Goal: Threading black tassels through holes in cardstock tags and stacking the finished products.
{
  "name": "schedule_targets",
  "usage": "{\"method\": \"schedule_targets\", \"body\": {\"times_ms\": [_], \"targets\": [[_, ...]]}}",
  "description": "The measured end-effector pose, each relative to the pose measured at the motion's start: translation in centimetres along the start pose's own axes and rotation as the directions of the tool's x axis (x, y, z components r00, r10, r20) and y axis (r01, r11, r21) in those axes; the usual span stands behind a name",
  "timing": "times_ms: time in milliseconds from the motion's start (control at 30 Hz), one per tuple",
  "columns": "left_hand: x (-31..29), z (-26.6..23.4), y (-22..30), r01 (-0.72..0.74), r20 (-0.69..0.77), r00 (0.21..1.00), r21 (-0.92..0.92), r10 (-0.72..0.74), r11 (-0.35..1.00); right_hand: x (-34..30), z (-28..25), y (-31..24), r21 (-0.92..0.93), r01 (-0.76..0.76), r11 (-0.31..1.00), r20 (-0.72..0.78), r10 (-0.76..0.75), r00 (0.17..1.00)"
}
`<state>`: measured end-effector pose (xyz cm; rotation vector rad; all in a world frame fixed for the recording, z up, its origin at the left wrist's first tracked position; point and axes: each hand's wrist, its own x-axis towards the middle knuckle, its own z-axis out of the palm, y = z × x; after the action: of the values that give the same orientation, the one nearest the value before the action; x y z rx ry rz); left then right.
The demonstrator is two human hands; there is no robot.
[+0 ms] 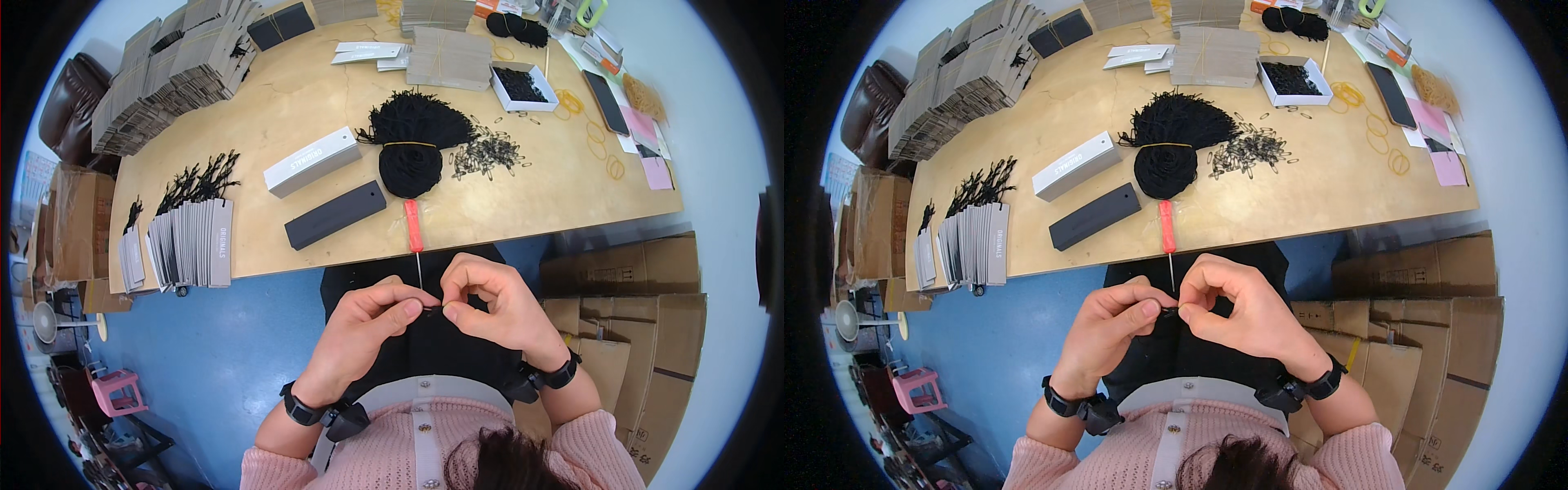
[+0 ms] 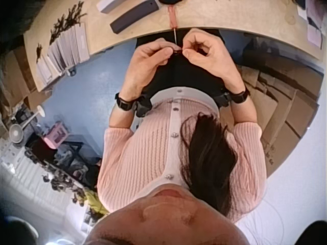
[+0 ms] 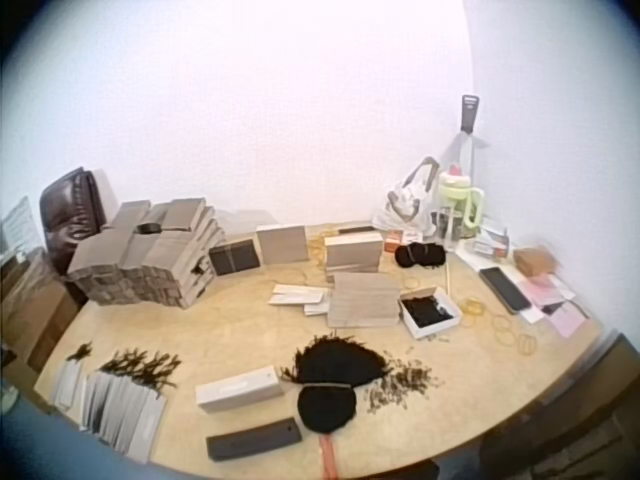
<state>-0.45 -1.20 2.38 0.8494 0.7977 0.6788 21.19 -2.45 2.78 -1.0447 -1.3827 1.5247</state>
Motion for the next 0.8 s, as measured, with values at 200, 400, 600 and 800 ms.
{"method": "schedule_targets", "body": {"times_ms": [200,400,600,800], "targets": [[-0.2,0.1,0.5,0.022,0.012,1.000,0.016,-0.022,1.000,-0.2,-0.3,0.2,0.055,-0.046,0.997,-0.034,0.048,0.998],[-0.4,-0.1,0.6,-0.034,-0.010,0.999,0.220,0.037,0.975,-0.5,-0.6,0.8,0.016,-0.026,1.000,-0.064,0.027,0.998],[-0.9,-2.1,0.0,-0.198,-0.128,0.929,0.622,0.347,0.758,-2.2,-3.1,0.9,-0.043,-0.096,0.994,-0.252,0.082,0.964],[-0.6,0.2,0.2,-0.241,-0.085,0.884,0.760,0.460,0.604,-2.5,-2.2,0.6,-0.496,0.044,0.867,-0.306,-0.222,0.926]]}}
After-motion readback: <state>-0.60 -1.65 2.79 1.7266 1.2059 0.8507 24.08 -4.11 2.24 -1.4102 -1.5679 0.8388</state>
